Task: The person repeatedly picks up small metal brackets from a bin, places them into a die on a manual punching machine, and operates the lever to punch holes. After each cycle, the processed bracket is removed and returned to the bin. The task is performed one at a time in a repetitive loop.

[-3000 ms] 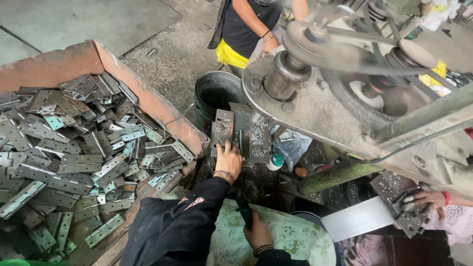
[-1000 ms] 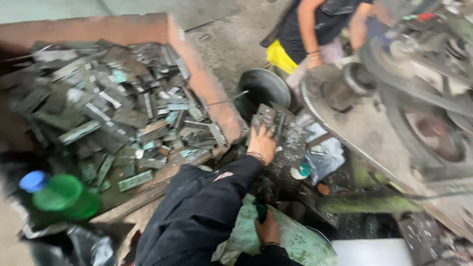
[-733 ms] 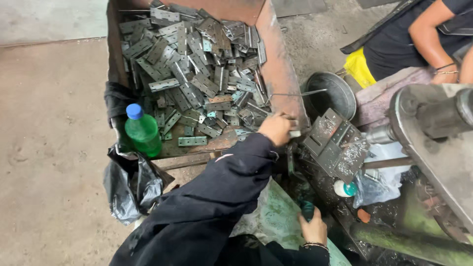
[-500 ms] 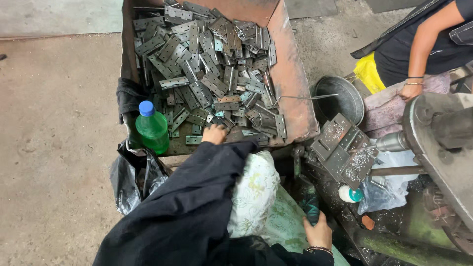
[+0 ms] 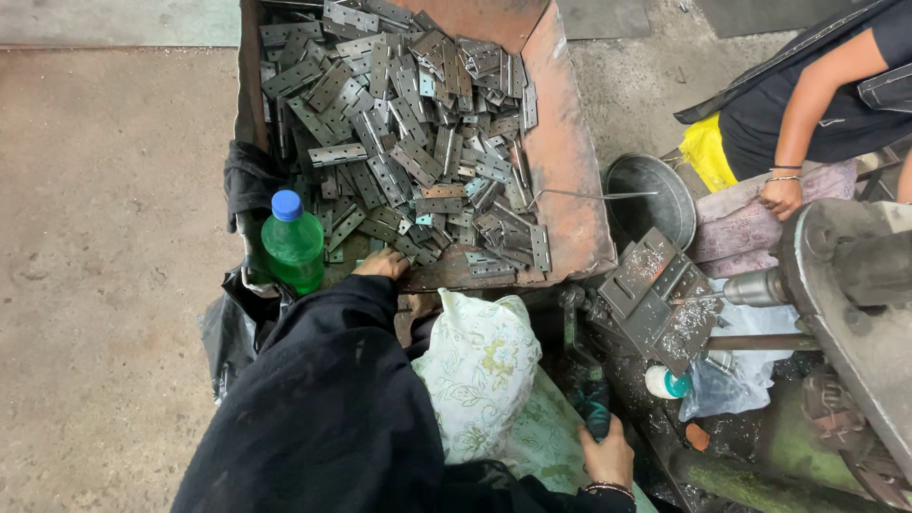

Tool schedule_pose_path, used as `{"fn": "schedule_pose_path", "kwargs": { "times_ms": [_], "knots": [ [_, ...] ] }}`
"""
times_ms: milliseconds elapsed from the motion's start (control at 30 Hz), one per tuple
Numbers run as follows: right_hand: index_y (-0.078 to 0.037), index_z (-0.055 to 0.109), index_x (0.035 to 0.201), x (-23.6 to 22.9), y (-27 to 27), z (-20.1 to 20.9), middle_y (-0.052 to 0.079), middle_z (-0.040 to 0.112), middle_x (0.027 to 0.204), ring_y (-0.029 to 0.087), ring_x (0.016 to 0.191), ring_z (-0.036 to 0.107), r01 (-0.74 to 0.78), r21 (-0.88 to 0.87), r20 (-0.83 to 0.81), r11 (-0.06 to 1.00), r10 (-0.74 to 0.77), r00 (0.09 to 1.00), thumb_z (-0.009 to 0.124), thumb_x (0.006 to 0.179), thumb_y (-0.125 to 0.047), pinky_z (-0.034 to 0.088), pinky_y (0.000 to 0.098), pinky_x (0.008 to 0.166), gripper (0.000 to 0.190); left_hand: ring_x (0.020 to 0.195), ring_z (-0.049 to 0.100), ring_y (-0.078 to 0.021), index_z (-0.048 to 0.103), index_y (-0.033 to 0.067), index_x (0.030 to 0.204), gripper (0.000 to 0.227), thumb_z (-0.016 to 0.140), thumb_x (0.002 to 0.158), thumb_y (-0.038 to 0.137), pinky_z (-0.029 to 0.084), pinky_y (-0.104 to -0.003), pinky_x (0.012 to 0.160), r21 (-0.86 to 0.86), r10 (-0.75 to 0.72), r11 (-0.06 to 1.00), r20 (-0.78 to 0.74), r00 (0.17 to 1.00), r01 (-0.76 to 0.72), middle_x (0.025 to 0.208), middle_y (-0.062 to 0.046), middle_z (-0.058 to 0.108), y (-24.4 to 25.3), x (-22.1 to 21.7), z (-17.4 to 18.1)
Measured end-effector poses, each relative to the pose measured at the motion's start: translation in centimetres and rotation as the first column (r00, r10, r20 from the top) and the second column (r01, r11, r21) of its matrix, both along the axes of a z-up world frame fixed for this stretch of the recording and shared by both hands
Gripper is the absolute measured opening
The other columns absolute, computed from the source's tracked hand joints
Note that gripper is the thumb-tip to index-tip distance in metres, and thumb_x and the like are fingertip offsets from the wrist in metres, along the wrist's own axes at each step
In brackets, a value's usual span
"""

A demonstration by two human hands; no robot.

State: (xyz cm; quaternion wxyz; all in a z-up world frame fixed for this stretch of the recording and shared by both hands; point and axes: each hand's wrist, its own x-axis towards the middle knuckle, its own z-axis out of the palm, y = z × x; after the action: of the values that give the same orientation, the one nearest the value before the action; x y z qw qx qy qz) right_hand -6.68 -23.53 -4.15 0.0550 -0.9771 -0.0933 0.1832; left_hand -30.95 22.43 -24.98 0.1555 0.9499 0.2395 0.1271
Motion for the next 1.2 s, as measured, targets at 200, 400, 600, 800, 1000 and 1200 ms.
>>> {"fn": "schedule_pose_path", "kwargs": {
  "times_ms": [200, 400, 600, 800, 1000, 1200],
  "knots": [
    [-0.015, 0.055, 0.144, -0.6, 0.4, 0.6, 0.021, 0.079, 0.094, 0.033, 0.069, 0.080, 0.035, 0.035, -0.020, 0.999, -0.035, 0.999, 0.076, 0.082, -0.037, 0.061, 0.0420, 0.072, 0.069, 0.102, 0.066, -0.0318, 0.070, 0.0117, 0.114, 0.026, 0.056, 0.092, 0.012, 0.056, -0.043, 0.087, 0.041, 0.073, 0.996, -0.001, 0.997, -0.073, 0.104, -0.010, 0.068, 0.0, 1.2, -0.1],
    [-0.015, 0.057, 0.142, -0.4, -0.2, 0.0, 0.021, 0.080, 0.094, 0.032, 0.072, 0.079, 0.022, 0.025, -0.016, 0.999, -0.022, 1.000, 0.076, 0.082, -0.039, 0.061, 0.0425, 0.074, 0.068, 0.104, 0.066, -0.0335, 0.068, 0.0112, 0.121, 0.034, 0.058, 0.088, 0.010, 0.056, -0.044, 0.088, -0.045, 0.003, 0.999, -0.002, 1.000, -0.003, 0.111, -0.011, 0.067, 1.2, 0.9, 0.7],
    [-0.014, 0.056, 0.143, -0.3, 0.1, 0.1, 0.021, 0.078, 0.099, 0.033, 0.076, 0.080, 0.011, 0.025, -0.003, 1.000, -0.011, 1.000, 0.076, 0.082, -0.040, 0.061, 0.0425, 0.078, 0.069, 0.107, 0.066, -0.0353, 0.066, 0.0107, 0.127, 0.044, 0.059, 0.084, 0.009, 0.056, -0.045, 0.088, -0.090, 0.019, 0.996, 0.048, 0.999, -0.015, 0.119, -0.012, 0.067, 1.1, 1.3, 0.8],
    [-0.013, 0.055, 0.146, -0.6, 0.1, 0.4, 0.020, 0.079, 0.098, 0.034, 0.076, 0.080, 0.060, 0.012, -0.041, 0.998, -0.059, 0.997, 0.075, 0.084, -0.040, 0.061, 0.0434, 0.076, 0.070, 0.117, 0.062, -0.0383, 0.063, 0.0205, 0.135, 0.045, 0.060, 0.094, 0.006, 0.050, -0.053, 0.098, -0.206, 0.261, 0.936, -0.141, 0.955, -0.286, 0.127, -0.016, 0.062, -0.7, 2.4, 1.8],
    [-0.013, 0.054, 0.145, -0.2, 0.5, 0.3, 0.019, 0.078, 0.097, 0.030, 0.070, 0.079, 0.031, 0.026, -0.024, 0.999, -0.030, 0.999, 0.078, 0.082, -0.037, 0.060, 0.0397, 0.068, 0.072, 0.117, 0.060, -0.0391, 0.058, 0.0163, 0.138, 0.064, 0.068, 0.077, -0.002, 0.048, -0.051, 0.098, -0.205, 0.162, 0.962, -0.110, 0.981, -0.182, 0.127, -0.021, 0.060, -0.4, 1.5, 4.0],
    [-0.013, 0.055, 0.144, -1.0, 0.9, 1.2, 0.020, 0.078, 0.092, 0.031, 0.065, 0.078, 0.074, 0.040, -0.039, 0.996, -0.073, 0.997, 0.077, 0.083, -0.035, 0.061, 0.0416, 0.064, 0.068, 0.113, 0.064, -0.0389, 0.057, 0.0159, 0.144, 0.062, 0.067, 0.084, 0.002, 0.054, -0.046, 0.096, -0.393, 0.184, 0.902, -0.021, 0.983, -0.177, 0.128, -0.017, 0.064, -0.8, 3.3, 2.7]
  ]
}}
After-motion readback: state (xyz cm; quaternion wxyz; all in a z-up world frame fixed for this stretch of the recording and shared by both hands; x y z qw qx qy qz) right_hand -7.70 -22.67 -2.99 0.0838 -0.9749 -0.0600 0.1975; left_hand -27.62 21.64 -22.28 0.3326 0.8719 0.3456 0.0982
